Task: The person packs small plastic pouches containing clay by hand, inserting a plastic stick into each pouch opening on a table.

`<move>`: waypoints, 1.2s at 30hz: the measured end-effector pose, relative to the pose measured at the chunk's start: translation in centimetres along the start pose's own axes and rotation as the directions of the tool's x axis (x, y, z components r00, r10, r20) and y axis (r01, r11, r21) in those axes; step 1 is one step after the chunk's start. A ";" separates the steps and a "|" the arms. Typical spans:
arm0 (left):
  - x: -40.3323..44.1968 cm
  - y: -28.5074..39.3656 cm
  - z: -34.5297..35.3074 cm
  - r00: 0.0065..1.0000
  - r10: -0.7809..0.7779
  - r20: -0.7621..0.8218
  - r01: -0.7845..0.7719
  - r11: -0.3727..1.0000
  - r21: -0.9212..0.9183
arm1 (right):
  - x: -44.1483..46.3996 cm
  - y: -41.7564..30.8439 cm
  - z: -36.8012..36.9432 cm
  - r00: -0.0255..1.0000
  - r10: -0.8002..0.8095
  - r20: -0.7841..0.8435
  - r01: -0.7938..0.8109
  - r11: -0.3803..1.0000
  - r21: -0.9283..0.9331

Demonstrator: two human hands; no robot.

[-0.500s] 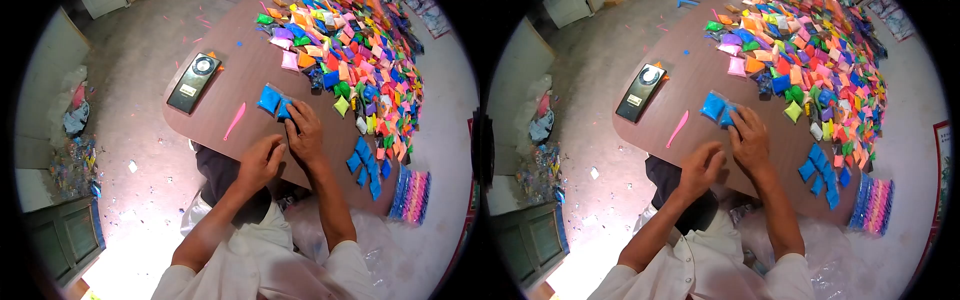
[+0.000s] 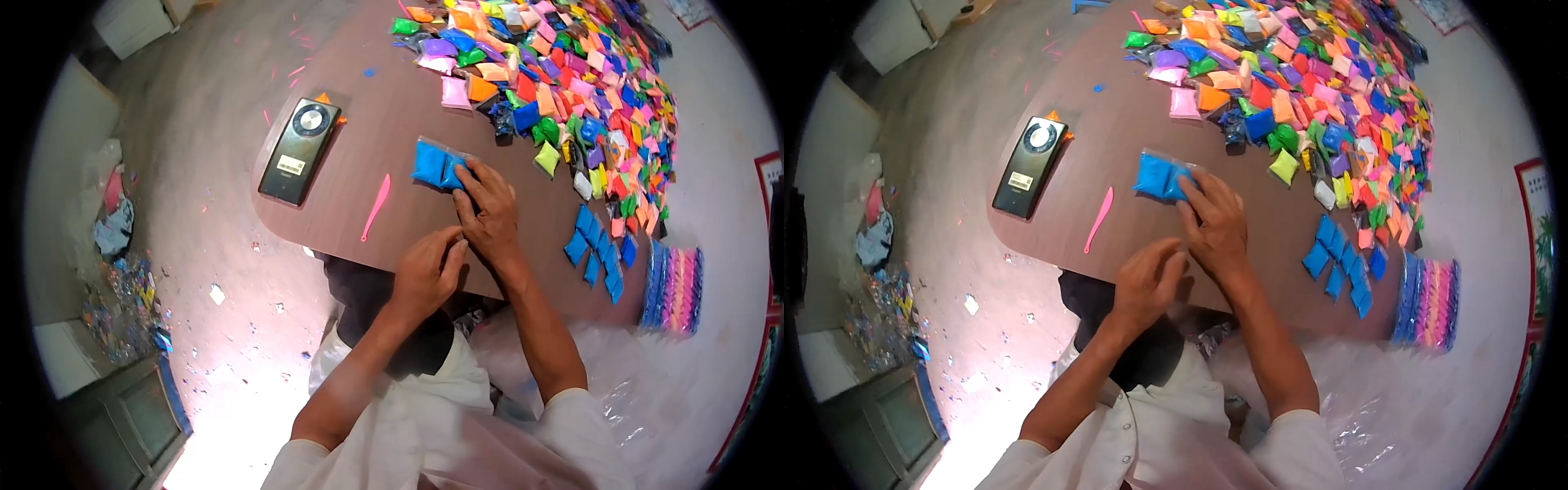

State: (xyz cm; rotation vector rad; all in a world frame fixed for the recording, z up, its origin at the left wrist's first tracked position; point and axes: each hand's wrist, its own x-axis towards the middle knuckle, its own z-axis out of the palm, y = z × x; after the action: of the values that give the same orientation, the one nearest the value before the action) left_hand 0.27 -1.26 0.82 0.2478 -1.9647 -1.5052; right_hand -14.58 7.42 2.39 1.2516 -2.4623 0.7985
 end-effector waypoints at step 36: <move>-1.1 0.2 1.2 0.999 -0.040 0.021 0.034 0.971 0.239 | -16.1 8.1 -11.6 0.892 0.328 -0.311 -0.432 0.821 -0.374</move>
State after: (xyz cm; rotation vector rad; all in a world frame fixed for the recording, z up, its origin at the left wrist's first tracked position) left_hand 0.48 0.34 0.40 0.3704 -2.1731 -1.2989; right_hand -11.72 28.64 1.53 0.4763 -2.5278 0.4031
